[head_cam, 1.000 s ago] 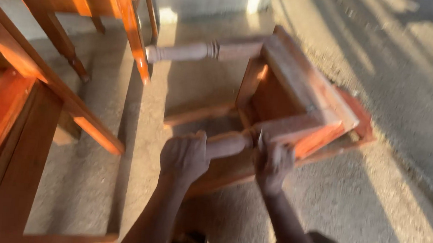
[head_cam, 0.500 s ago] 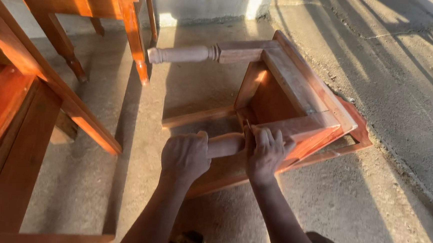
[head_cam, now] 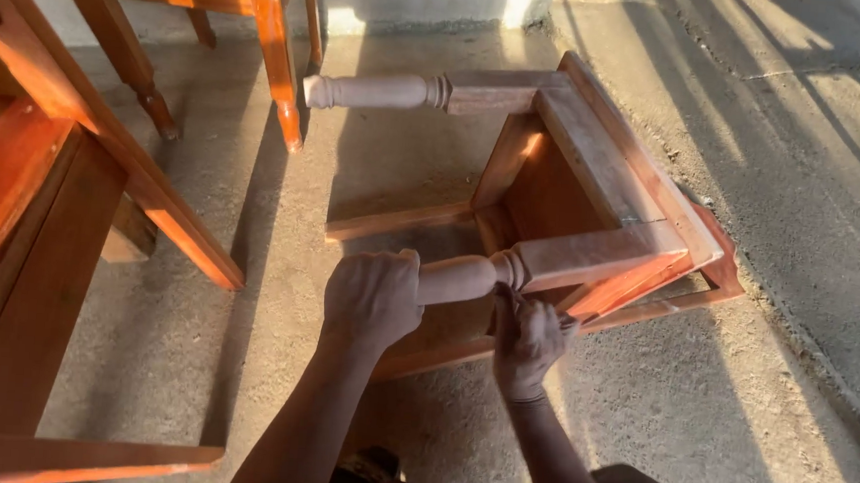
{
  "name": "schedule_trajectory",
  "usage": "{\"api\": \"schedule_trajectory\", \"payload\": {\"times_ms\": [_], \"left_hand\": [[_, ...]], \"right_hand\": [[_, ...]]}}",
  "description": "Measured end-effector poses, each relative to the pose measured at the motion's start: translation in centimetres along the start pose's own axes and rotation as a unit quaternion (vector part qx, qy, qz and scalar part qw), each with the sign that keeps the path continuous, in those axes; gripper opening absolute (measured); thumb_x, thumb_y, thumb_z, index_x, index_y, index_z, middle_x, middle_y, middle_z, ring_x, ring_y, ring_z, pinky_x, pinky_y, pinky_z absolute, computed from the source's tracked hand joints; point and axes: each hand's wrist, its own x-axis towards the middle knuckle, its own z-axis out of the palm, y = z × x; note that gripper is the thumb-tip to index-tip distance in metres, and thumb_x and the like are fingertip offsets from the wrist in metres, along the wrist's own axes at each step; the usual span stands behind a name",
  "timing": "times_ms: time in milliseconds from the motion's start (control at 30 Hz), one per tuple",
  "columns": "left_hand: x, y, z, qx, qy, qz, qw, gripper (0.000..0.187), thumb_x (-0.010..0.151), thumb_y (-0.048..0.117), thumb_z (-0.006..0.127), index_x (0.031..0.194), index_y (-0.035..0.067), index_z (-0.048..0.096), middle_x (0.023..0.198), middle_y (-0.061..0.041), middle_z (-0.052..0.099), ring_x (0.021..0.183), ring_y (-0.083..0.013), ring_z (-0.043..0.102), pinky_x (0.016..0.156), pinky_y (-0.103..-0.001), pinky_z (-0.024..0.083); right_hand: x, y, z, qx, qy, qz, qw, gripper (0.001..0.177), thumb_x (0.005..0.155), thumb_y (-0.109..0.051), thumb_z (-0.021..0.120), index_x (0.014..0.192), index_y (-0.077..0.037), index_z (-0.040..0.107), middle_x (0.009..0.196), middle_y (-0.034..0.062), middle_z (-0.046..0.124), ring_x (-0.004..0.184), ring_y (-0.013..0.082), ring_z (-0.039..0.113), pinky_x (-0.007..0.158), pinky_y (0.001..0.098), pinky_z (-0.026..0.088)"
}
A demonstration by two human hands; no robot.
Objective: Sanding the wooden legs of a chair using sandpaper.
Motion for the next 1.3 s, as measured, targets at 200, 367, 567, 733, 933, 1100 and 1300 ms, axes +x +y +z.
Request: {"api": "schedule_trajectory", "payload": {"times_ms": [200, 367, 567, 733, 933, 1100, 1300], "left_hand": [[0.4, -0.2, 0.6, 0.003, -0.001, -0.008, 1.000, 0.014, 0.072, 0.010, 0.079, 0.083, 0.009, 0.071, 0.083, -0.017, 0.076, 0.075, -0.0301, 0.076, 0.072, -0.041, 0.061], [0.0, 0.3, -0.3, 0.013, -0.008, -0.009, 1.000, 0.012, 0.076, 0.013, 0.077, 0.085, 0.008, 0.070, 0.078, -0.016, 0.075, 0.071, -0.0281, 0.076, 0.068, -0.040, 0.061], [0.0, 0.3, -0.9, 0.007, 0.004, -0.016, 1.000, 0.008, 0.079, 0.013, 0.073, 0.086, 0.009, 0.071, 0.074, -0.014, 0.075, 0.068, -0.0282, 0.076, 0.068, -0.041, 0.061], [0.0, 0.8, -0.9, 0.031, 0.006, 0.002, 0.999, 0.004, 0.082, 0.013, 0.071, 0.084, 0.010, 0.072, 0.077, -0.014, 0.075, 0.069, -0.0286, 0.075, 0.066, -0.040, 0.061], [-0.8, 0.7, -0.2, 0.022, -0.095, -0.051, 0.994, 0.016, 0.080, 0.016, 0.073, 0.093, 0.007, 0.069, 0.079, -0.013, 0.075, 0.071, -0.0272, 0.077, 0.066, -0.040, 0.063], [0.1, 0.9, -1.0, 0.009, -0.020, -0.023, 0.999, 0.012, 0.076, 0.016, 0.075, 0.086, 0.011, 0.072, 0.081, -0.014, 0.075, 0.077, -0.0305, 0.076, 0.072, -0.043, 0.061], [-0.1, 0.8, -0.6, 0.013, -0.009, -0.016, 1.000, 0.012, 0.077, 0.016, 0.074, 0.087, 0.009, 0.071, 0.080, -0.015, 0.075, 0.076, -0.0312, 0.076, 0.071, -0.043, 0.061]], "right_hand": [[11.4, 0.4, -10.9, -0.084, -0.155, -0.222, 0.959, 0.022, 0.092, -0.033, 0.075, 0.099, -0.012, 0.071, 0.085, 0.0000, 0.066, 0.074, 0.0143, 0.053, 0.082, 0.0368, 0.045], [22.3, -1.6, -8.3, 0.044, -0.490, -0.184, 0.851, 0.033, 0.081, -0.043, 0.080, 0.080, -0.013, 0.067, 0.078, -0.0012, 0.065, 0.069, 0.0116, 0.060, 0.063, 0.0278, 0.050], [23.3, -4.9, -2.2, 0.180, -0.628, -0.273, 0.706, 0.031, 0.078, -0.034, 0.084, 0.079, -0.012, 0.063, 0.101, 0.0038, 0.066, 0.094, 0.0202, 0.066, 0.082, 0.0383, 0.057], [23.2, -6.9, -3.0, 0.164, -0.654, -0.257, 0.692, 0.030, 0.079, -0.033, 0.083, 0.089, -0.012, 0.064, 0.104, 0.0010, 0.066, 0.088, 0.0173, 0.071, 0.079, 0.0345, 0.060], [20.9, -5.9, -2.2, 0.115, -0.643, -0.326, 0.683, 0.030, 0.080, -0.037, 0.080, 0.091, -0.012, 0.068, 0.090, 0.0016, 0.070, 0.075, 0.0183, 0.072, 0.068, 0.0331, 0.062], [20.0, -4.3, -3.0, -0.006, -0.447, -0.492, 0.747, 0.028, 0.082, -0.037, 0.078, 0.092, -0.013, 0.067, 0.097, 0.0055, 0.069, 0.076, 0.0212, 0.070, 0.061, 0.0368, 0.060], [22.9, -9.5, -1.9, -0.054, -0.652, -0.352, 0.670, 0.039, 0.074, -0.047, 0.084, 0.097, -0.019, 0.068, 0.097, 0.0004, 0.067, 0.096, 0.0199, 0.066, 0.086, 0.0451, 0.055]]}}
